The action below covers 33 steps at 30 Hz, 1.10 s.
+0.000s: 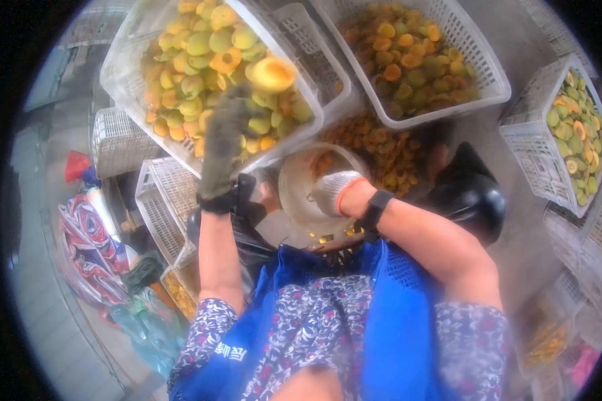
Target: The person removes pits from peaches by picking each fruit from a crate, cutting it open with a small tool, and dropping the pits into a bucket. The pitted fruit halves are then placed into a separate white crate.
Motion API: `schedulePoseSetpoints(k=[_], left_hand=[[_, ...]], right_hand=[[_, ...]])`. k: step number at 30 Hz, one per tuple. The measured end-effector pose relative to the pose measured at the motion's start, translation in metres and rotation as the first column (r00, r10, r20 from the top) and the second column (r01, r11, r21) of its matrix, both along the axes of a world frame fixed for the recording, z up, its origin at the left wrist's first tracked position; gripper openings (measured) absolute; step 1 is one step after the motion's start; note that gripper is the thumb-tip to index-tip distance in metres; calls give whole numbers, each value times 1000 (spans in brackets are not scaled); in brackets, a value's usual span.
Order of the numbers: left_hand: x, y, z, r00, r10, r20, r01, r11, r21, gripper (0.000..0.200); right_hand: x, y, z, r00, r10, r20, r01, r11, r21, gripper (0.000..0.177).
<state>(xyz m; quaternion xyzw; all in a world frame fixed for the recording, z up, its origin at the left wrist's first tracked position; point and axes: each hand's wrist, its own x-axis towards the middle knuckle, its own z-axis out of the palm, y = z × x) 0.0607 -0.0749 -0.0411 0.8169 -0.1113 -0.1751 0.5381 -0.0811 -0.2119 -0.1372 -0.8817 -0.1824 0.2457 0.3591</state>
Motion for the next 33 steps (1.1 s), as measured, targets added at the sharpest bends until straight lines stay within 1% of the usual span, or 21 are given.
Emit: schedulePoseSetpoints(k=[1, 2, 4, 8, 10, 11, 12, 13, 14, 15, 16, 18, 20, 22, 24, 27, 28, 29, 31, 32, 33], left_hand=[[29, 29, -50, 900, -330, 284, 197, 891, 410, 35], [38, 37, -77, 694, -617, 370, -5, 510, 860, 27], [42, 49, -100, 599, -735, 317, -12, 387, 922, 23], [44, 54, -96, 647, -724, 241, 45, 352, 935, 25], [49, 58, -89, 533, -797, 282, 76, 377, 923, 26], [49, 65, -85, 565, -759, 325, 131, 472, 872, 30], [47, 66, -79, 562, -760, 327, 127, 470, 874, 30], [43, 67, -70, 742, -567, 358, 161, 669, 725, 34], [36, 69, -59, 885, -341, 317, 129, 834, 536, 37], [20, 62, -41, 991, -124, 54, 115, 982, 147, 43], [10, 63, -43, 992, -115, 57, 106, 984, 145, 43], [-7, 63, -47, 945, -74, -319, -72, 903, -423, 45], [-38, 31, -31, 946, -19, -324, -135, 885, -445, 47], [-51, 13, -32, 930, 62, -361, -292, 721, -628, 49], [-52, 15, -45, 926, 130, -355, -335, 719, -609, 51], [-55, 14, -39, 880, 122, -458, -423, 639, -643, 49], [-56, 15, -40, 879, 129, -458, -428, 637, -642, 49], [-57, 17, -42, 953, 212, -216, -294, 817, -496, 49], [-56, 15, -44, 962, 183, 203, -145, 972, -186, 51], [-56, 12, -43, 963, 183, 199, -146, 972, -186, 51], [-56, 7, -37, 954, 232, -188, -295, 828, -476, 50]], right_hand=[[-2, 1, -13, 992, -77, 103, 72, 996, 51, 22], [1, -1, -9, 990, -91, 107, 86, 995, 51, 22], [5, -3, 0, 998, -16, 64, 19, 999, -37, 22], [8, -2, -32, 982, -23, 185, 15, 999, 46, 21], [17, -8, -24, 987, 11, 162, -10, 1000, -4, 21], [25, -11, -26, 973, -8, 229, -2, 999, 46, 21], [32, -13, -28, 956, -29, 293, 0, 995, 99, 21], [41, -17, -27, 913, -39, 405, -4, 994, 105, 21], [49, -14, -25, 883, -246, 400, 130, 946, 296, 26], [52, -16, 0, 910, -383, 157, 281, 850, 445, 29], [53, -18, 25, 878, -466, -107, 446, 718, 534, 33], [55, -10, 40, 876, -431, -218, 475, 686, 552, 37], [52, -1, 46, 857, -396, -330, 515, 649, 560, 41], [47, 6, 48, 865, -441, -238, 488, 633, 601, 43], [46, 8, 48, 872, -456, -179, 468, 670, 577, 45], [43, 9, 37, 839, -518, -166, 492, 595, 636, 29], [43, 6, 24, 818, -485, 308, 286, 809, 514, 25], [42, 5, 14, 641, -297, 707, 146, 952, 268, 20], [42, 3, 23, 592, -284, 754, 141, 958, 249, 17], [41, 3, 26, 539, -272, 797, 141, 962, 233, 15], [41, 4, 24, 542, -272, 795, 142, 962, 233, 15]])
